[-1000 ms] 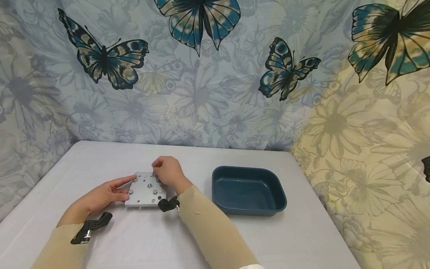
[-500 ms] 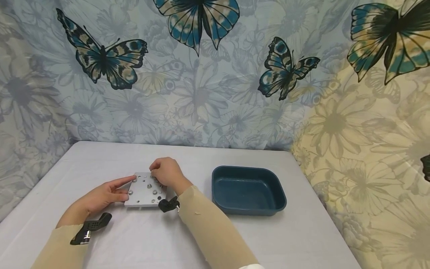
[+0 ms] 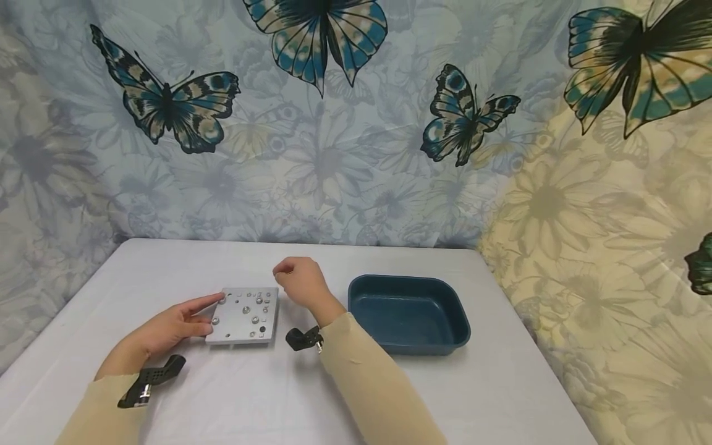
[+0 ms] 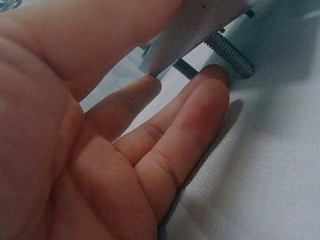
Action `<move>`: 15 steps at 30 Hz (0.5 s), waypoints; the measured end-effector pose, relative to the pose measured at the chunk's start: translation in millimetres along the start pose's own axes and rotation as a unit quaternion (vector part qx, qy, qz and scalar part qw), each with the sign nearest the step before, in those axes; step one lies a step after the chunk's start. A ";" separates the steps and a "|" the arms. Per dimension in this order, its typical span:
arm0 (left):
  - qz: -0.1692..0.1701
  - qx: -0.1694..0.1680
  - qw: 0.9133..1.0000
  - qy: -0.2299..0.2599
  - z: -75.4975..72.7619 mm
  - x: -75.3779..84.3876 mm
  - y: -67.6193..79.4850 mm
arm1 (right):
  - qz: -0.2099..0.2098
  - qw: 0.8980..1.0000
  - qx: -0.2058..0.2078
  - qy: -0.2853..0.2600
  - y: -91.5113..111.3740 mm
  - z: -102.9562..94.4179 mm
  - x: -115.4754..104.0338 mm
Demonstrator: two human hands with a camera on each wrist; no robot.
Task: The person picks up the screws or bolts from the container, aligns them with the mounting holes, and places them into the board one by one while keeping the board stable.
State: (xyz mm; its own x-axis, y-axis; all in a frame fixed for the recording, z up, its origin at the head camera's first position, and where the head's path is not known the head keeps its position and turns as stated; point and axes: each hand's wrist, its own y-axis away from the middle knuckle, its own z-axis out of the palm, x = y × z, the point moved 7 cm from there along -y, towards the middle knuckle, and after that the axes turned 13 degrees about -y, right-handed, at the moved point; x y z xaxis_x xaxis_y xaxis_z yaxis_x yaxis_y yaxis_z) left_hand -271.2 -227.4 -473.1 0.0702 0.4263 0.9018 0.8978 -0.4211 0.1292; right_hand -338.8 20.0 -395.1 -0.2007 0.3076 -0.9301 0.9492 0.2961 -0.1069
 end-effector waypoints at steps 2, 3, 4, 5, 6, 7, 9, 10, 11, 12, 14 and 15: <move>-0.005 0.003 1.000 -0.008 -2.2 -2.1 0.5 | 0.003 1.000 0.013 -0.008 1.8 -10.6 1.4; -0.008 0.005 1.000 -0.011 -3.3 -2.9 0.8 | 0.004 1.000 0.020 -0.010 2.6 -15.9 1.6; -0.008 0.004 1.000 -0.012 -4.2 -3.1 1.1 | 0.004 1.000 0.027 -0.013 3.6 -21.2 1.0; -0.006 0.002 1.000 -0.014 -4.8 -2.9 1.1 | 0.003 0.999 0.035 -0.011 4.7 -26.6 0.2; -0.005 0.000 1.000 -0.013 -4.6 -3.1 2.1 | 0.003 0.999 0.043 -0.004 5.9 -31.4 -0.6; -0.005 0.000 1.000 -0.017 -4.7 -3.1 3.1 | 0.001 0.999 0.051 0.004 7.3 -36.1 -1.8; -0.009 0.001 1.000 -0.030 -4.4 -2.7 5.3 | -0.006 0.998 0.062 0.028 10.8 -44.7 -5.4; -0.017 0.006 0.999 -0.042 -4.7 -2.1 6.5 | -0.008 0.997 0.065 0.043 12.8 -48.5 -7.0; -0.023 0.012 0.998 -0.059 -5.4 -0.6 7.8 | -0.010 0.995 0.068 0.067 14.6 -52.0 -8.2; -0.031 0.022 0.996 -0.078 -7.1 2.2 9.5 | -0.012 0.993 0.069 0.093 16.6 -55.2 -9.5; -0.048 0.047 0.988 -0.141 -12.6 13.2 13.3 | -0.016 0.987 0.071 0.142 21.5 -61.5 -12.6; -0.055 0.061 0.980 -0.183 -16.3 21.3 14.5 | -0.015 0.983 0.074 0.170 24.0 -64.5 -13.7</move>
State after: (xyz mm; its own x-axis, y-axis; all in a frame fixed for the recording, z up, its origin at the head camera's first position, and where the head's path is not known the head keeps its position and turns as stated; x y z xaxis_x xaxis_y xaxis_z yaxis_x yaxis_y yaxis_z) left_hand -263.8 -237.5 -445.3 0.1015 0.7319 0.6738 0.9524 -0.2672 0.1468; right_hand -328.8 81.2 -362.2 -0.2746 0.5919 -0.7577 0.9614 0.1822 -0.2061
